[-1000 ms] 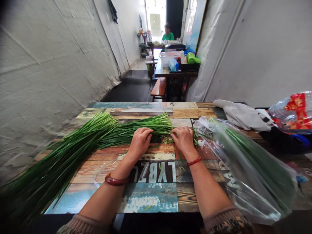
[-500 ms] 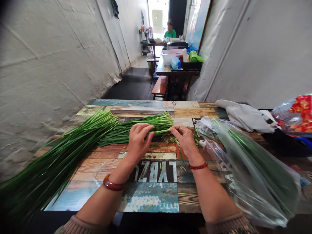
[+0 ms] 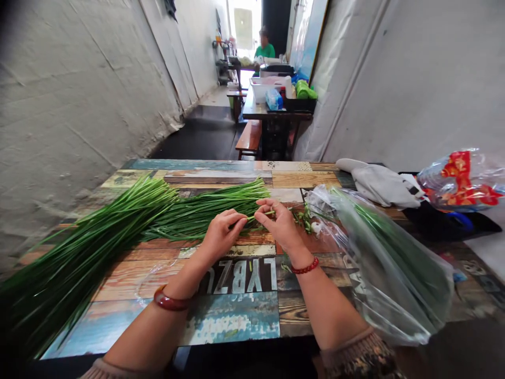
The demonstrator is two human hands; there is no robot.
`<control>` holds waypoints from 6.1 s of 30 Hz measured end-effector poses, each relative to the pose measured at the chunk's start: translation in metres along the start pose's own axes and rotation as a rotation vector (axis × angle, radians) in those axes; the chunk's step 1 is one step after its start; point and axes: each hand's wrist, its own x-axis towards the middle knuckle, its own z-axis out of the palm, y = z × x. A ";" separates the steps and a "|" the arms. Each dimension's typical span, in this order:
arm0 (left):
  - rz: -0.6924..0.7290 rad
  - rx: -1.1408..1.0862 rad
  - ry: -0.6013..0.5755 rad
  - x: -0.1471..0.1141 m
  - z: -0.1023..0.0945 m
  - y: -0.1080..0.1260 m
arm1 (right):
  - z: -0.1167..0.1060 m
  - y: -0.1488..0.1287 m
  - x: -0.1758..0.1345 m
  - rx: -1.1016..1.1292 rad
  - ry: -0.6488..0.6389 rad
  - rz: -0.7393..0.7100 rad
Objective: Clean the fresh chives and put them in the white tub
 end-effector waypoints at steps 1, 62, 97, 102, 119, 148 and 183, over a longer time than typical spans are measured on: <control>-0.025 -0.043 0.007 0.000 0.001 -0.001 | 0.001 0.000 0.000 -0.006 -0.013 0.003; -0.121 -0.195 -0.198 -0.001 -0.002 -0.006 | 0.023 0.017 -0.003 -0.266 0.137 -0.165; -0.062 0.038 -0.123 0.003 -0.002 -0.018 | -0.009 -0.002 0.005 -0.796 -0.105 -0.460; -0.037 0.081 -0.087 0.002 -0.002 -0.018 | 0.000 0.002 0.004 -0.551 -0.043 -0.391; -0.002 0.274 -0.071 -0.004 0.003 -0.008 | -0.009 0.011 0.012 0.243 0.401 0.055; -0.099 0.090 0.002 0.002 -0.006 -0.018 | -0.019 0.001 -0.003 -1.154 -0.267 -0.349; -0.125 0.211 -0.230 0.001 -0.009 -0.019 | -0.021 -0.004 0.000 -1.136 -0.078 -0.402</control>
